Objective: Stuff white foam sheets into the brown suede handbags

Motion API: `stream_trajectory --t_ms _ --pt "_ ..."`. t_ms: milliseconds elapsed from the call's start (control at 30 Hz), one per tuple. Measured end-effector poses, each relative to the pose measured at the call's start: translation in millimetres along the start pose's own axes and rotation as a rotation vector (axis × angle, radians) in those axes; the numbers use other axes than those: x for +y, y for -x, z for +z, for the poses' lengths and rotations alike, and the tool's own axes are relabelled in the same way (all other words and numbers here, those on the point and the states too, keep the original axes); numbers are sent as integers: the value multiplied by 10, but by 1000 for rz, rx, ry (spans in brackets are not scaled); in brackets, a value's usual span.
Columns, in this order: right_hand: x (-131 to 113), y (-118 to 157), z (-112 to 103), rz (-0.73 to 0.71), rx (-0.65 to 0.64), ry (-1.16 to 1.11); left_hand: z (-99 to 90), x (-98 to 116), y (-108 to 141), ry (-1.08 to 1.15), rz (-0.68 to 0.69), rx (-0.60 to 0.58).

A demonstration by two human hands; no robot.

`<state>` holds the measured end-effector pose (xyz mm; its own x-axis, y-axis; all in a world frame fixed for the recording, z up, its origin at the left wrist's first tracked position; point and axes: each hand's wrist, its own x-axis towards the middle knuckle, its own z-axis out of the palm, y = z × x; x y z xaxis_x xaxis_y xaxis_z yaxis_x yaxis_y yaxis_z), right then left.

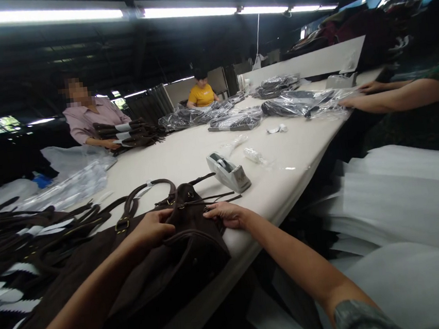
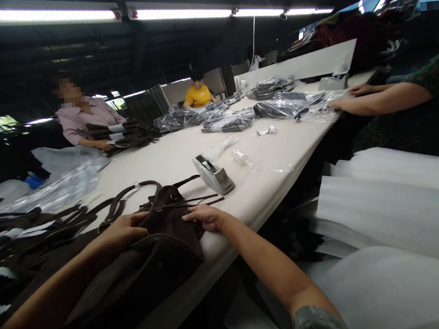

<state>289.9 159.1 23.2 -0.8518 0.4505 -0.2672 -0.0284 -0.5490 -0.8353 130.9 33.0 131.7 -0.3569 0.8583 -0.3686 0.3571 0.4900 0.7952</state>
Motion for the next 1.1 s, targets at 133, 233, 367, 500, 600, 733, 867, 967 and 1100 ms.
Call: stream_trajectory --t_ms 133,233,367,500,600,733,867,967,1100 --pt "67 126 69 -78 -151 24 7 134 7 -89 11 -17" --pt "158 102 211 -239 125 362 120 254 28 -338 66 -5" --pt "237 1 363 -273 399 859 436 341 1 -736 137 113" --pt "240 -11 341 -275 383 901 778 333 -113 -796 132 189" --pt "235 65 245 -295 365 877 909 262 -175 -804 129 230" --pt "263 248 109 -281 229 801 948 102 -190 -777 130 274" --pt "257 457 27 -283 71 761 936 32 -231 -777 121 235" --pt "241 558 43 -268 68 698 869 75 -276 -803 128 144" --pt "257 581 140 -140 105 389 622 172 -275 -859 167 7"
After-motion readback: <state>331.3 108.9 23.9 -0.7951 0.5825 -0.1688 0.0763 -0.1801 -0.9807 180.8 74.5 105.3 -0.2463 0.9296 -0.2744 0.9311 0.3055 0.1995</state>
